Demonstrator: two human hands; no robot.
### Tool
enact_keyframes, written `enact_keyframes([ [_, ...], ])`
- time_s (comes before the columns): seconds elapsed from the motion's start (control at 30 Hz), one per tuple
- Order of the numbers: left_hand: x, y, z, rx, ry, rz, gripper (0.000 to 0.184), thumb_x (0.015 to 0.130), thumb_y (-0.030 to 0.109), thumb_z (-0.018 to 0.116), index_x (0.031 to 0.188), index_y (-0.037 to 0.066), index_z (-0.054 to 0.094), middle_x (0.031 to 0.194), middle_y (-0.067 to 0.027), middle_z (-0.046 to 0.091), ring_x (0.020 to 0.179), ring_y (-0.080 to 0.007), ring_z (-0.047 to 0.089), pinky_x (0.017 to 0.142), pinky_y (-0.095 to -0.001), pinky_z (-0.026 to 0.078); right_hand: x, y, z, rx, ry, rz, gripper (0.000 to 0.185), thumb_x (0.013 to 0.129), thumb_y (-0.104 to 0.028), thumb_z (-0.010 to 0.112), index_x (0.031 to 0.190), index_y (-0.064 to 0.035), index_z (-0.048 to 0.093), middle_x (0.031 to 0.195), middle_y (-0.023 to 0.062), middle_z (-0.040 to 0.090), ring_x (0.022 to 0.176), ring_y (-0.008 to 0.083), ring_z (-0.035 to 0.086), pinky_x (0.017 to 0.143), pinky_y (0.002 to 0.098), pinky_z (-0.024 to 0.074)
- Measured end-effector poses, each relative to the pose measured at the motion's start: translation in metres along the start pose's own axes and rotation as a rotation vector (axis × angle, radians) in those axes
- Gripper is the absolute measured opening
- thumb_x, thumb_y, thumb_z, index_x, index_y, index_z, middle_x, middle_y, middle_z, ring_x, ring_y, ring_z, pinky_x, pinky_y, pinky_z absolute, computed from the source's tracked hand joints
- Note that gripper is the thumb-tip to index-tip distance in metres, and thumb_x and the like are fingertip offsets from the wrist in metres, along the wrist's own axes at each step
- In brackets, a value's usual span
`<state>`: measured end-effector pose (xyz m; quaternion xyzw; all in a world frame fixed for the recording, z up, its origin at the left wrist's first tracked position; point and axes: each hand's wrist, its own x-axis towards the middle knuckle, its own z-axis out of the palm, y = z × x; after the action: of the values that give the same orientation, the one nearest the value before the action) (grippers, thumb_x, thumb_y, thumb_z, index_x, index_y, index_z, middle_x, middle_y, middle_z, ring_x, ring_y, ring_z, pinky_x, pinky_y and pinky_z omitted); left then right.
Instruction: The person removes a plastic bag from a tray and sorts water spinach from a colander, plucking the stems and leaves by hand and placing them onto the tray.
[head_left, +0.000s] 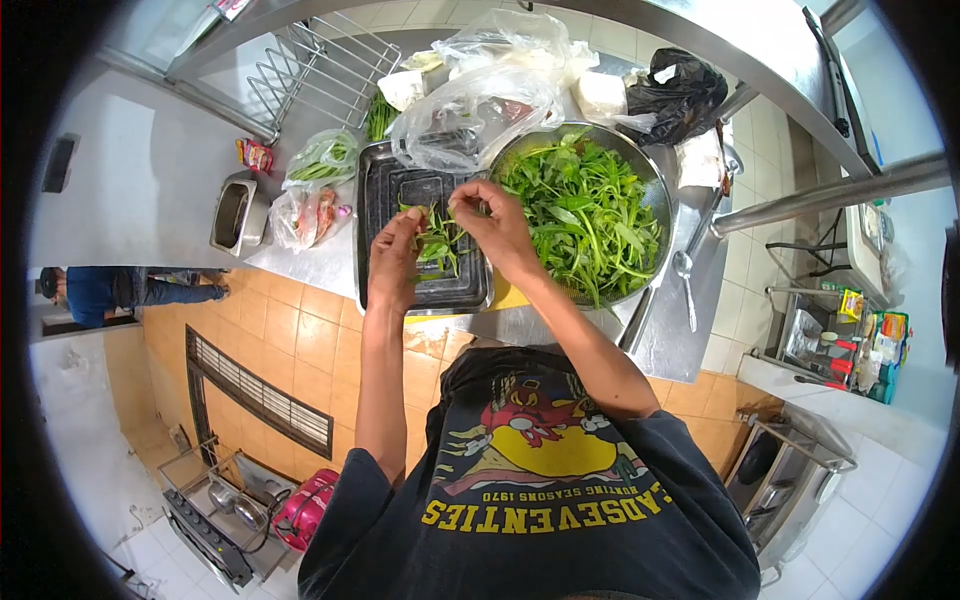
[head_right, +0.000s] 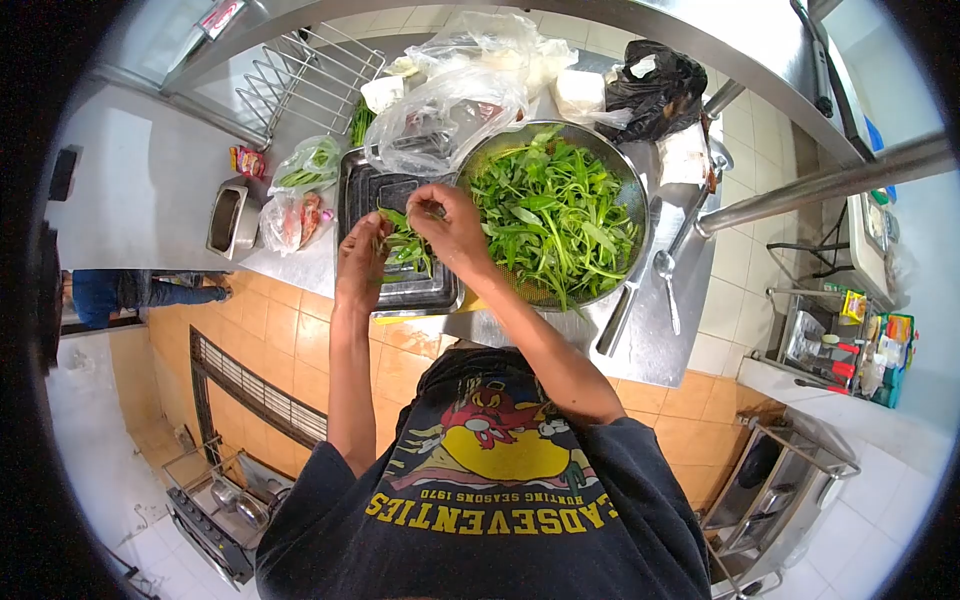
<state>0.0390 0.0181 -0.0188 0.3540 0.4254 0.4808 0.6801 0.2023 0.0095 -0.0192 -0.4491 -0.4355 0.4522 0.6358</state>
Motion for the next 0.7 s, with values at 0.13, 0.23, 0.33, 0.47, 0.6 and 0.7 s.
enact_keyframes([
  [0.13,0.0,0.01,-0.007,0.03,0.108,-0.037,0.022,0.095,0.025,0.064,0.102,0.005,0.071,0.098,0.0007,0.068,0.088,-0.0059,0.057,0.082,-0.021,0.042,0.006,0.0,-0.01,-0.352,-0.091,-0.086,0.013,0.082,-0.014,0.071,0.093,-0.008,0.072,0.075,0.0052,0.067,0.078,0.021,0.059,0.075,0.0349,0.0454],
  [0.23,0.011,0.006,-0.024,0.228,0.127,0.032,0.027,0.096,0.026,0.063,0.11,0.004,0.07,0.1,0.0006,0.069,0.091,-0.0062,0.058,0.082,-0.022,0.044,0.009,0.004,-0.005,-0.605,-0.116,-0.235,0.014,0.085,-0.016,0.069,0.095,-0.0086,0.074,0.078,0.0067,0.069,0.081,0.0238,0.061,0.077,0.0362,0.0457],
  [0.33,0.02,-0.001,-0.044,0.484,0.172,0.124,0.032,0.097,0.025,0.061,0.117,0.001,0.067,0.103,-0.0037,0.069,0.093,-0.0089,0.059,0.081,-0.025,0.046,0.009,-0.002,0.003,-0.738,-0.099,-0.385,0.014,0.086,-0.014,0.068,0.094,-0.0053,0.074,0.08,0.0091,0.071,0.081,0.024,0.062,0.076,0.0353,0.0462],
  [0.47,0.027,-0.012,-0.062,0.888,0.174,0.324,0.033,0.097,0.023,0.061,0.121,0.002,0.065,0.101,-0.01,0.07,0.09,-0.0141,0.062,0.08,-0.0281,0.048,0.011,-0.007,-0.007,-0.647,-0.068,-0.351,0.014,0.086,-0.017,0.068,0.094,-0.0068,0.074,0.081,0.0093,0.071,0.085,0.0261,0.061,0.079,0.0378,0.0456],
  [0.6,0.03,-0.017,-0.06,0.978,0.219,0.418,0.029,0.095,0.022,0.063,0.117,0.004,0.067,0.095,-0.0107,0.069,0.083,-0.0158,0.062,0.077,-0.029,0.049,0.005,-0.038,-0.041,-0.6,-0.059,-0.196,0.014,0.085,-0.014,0.068,0.095,-0.0054,0.073,0.083,0.0104,0.07,0.087,0.0277,0.061,0.077,0.0389,0.0468],
  [0.7,0.027,-0.011,-0.046,0.97,0.231,0.381,0.025,0.094,0.021,0.064,0.109,0.002,0.068,0.09,-0.0095,0.069,0.078,-0.0151,0.062,0.074,-0.0291,0.049,-0.005,-0.053,-0.07,-0.642,0.021,-0.221,0.014,0.088,-0.012,0.066,0.097,-0.0037,0.072,0.088,0.0116,0.071,0.085,0.0274,0.061,0.076,0.0373,0.0475],
])
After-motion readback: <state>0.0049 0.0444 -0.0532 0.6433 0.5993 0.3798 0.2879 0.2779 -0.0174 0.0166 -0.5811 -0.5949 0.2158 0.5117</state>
